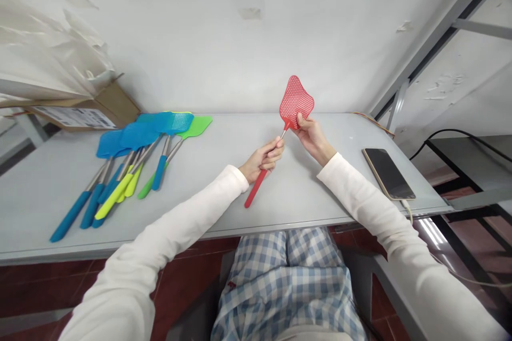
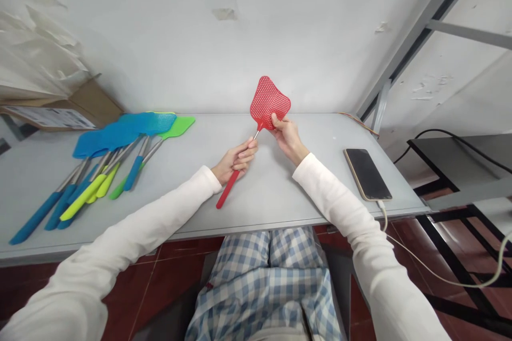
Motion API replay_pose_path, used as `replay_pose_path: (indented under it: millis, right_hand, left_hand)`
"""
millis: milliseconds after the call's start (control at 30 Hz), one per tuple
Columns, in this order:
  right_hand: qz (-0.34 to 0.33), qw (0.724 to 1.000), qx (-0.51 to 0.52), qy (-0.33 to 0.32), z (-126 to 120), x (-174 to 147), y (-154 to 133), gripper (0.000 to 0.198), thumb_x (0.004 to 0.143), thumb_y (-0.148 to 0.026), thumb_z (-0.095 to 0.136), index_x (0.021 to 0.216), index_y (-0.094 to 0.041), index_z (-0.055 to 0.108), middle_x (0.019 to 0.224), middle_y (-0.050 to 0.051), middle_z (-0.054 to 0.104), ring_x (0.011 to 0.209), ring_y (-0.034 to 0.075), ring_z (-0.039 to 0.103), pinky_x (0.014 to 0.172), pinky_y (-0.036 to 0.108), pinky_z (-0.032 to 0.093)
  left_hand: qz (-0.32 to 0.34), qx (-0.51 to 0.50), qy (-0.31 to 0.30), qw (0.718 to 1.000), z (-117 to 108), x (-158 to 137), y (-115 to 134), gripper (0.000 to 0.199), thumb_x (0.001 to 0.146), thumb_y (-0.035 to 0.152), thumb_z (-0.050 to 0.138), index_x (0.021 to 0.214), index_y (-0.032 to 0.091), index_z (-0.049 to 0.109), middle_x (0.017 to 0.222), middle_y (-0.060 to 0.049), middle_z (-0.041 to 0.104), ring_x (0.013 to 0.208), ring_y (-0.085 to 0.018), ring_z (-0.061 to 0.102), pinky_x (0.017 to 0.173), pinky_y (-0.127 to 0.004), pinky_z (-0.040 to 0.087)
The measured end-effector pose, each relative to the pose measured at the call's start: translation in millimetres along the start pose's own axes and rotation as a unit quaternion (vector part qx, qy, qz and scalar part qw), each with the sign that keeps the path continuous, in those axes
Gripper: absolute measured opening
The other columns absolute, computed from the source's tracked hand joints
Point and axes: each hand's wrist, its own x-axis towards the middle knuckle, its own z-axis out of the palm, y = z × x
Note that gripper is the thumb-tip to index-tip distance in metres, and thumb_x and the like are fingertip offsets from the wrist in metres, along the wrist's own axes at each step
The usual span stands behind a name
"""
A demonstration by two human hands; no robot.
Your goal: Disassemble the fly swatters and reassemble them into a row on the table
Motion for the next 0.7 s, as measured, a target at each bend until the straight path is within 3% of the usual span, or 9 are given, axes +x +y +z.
replay_pose_path:
  millis: [133,300,433,533,700]
  right_hand:
    - [0.019,0.998,-0.03,-0.051,4,-6,-1,0.037,0.067,-0.05,0.084,0.08,-0.022,0.063,0.092,0.001,0.071,0.09,0.017,0.066,0.088,0.034,0.055]
    - [-0.061,0.991,-0.114,-0.02,9,-15,-5,0.045,0.065,-0.055,0.084,0.087,-0.023,0.061,0.097,0.002,0.07,0.09,0.018,0.066,0.077,0.032,0.056]
    - [-0.057,0.992,-0.112,-0.026,16,-26,0,0.047,0.062,-0.054,0.086,0.087,-0.023,0.061,0.093,0.003,0.07,0.084,0.017,0.066,0.073,0.031,0.057]
    - [-0.051,0.994,-0.095,-0.017,21,-38,8,0.044,0.063,-0.052,0.086,0.086,-0.022,0.063,0.091,0.003,0.07,0.081,0.016,0.065,0.072,0.03,0.056]
    - [-0.009,0.996,-0.092,-0.015,9,-50,11,0.042,0.063,-0.051,0.086,0.086,-0.022,0.065,0.096,0.004,0.072,0.087,0.018,0.066,0.076,0.032,0.056]
  left_hand:
    - [-0.009,0.043,0.001,0.999,-3,-5,6,0.031,0.103,0.028,0.042,0.074,0.017,0.043,0.055,0.01,0.027,0.033,-0.001,0.014,0.026,-0.012,0.009]
    - [0.068,0.158,0.061,0.983,4,-9,8,0.025,0.092,0.037,0.064,0.09,0.018,0.049,0.057,0.012,0.03,0.035,0.0,0.019,0.032,-0.01,0.008]
    - [0.101,0.21,0.101,0.967,7,-10,8,0.039,0.084,0.045,0.073,0.102,0.022,0.046,0.056,0.013,0.032,0.036,-0.001,0.019,0.035,-0.011,0.006]
    - [0.098,0.247,0.124,0.956,7,-11,7,0.046,0.082,0.048,0.073,0.108,0.024,0.044,0.056,0.014,0.032,0.036,-0.002,0.018,0.036,-0.013,0.007]
    - [0.056,0.31,0.109,0.943,0,-9,7,0.039,0.086,0.048,0.069,0.099,0.024,0.041,0.057,0.013,0.033,0.038,-0.002,0.02,0.039,-0.014,0.011]
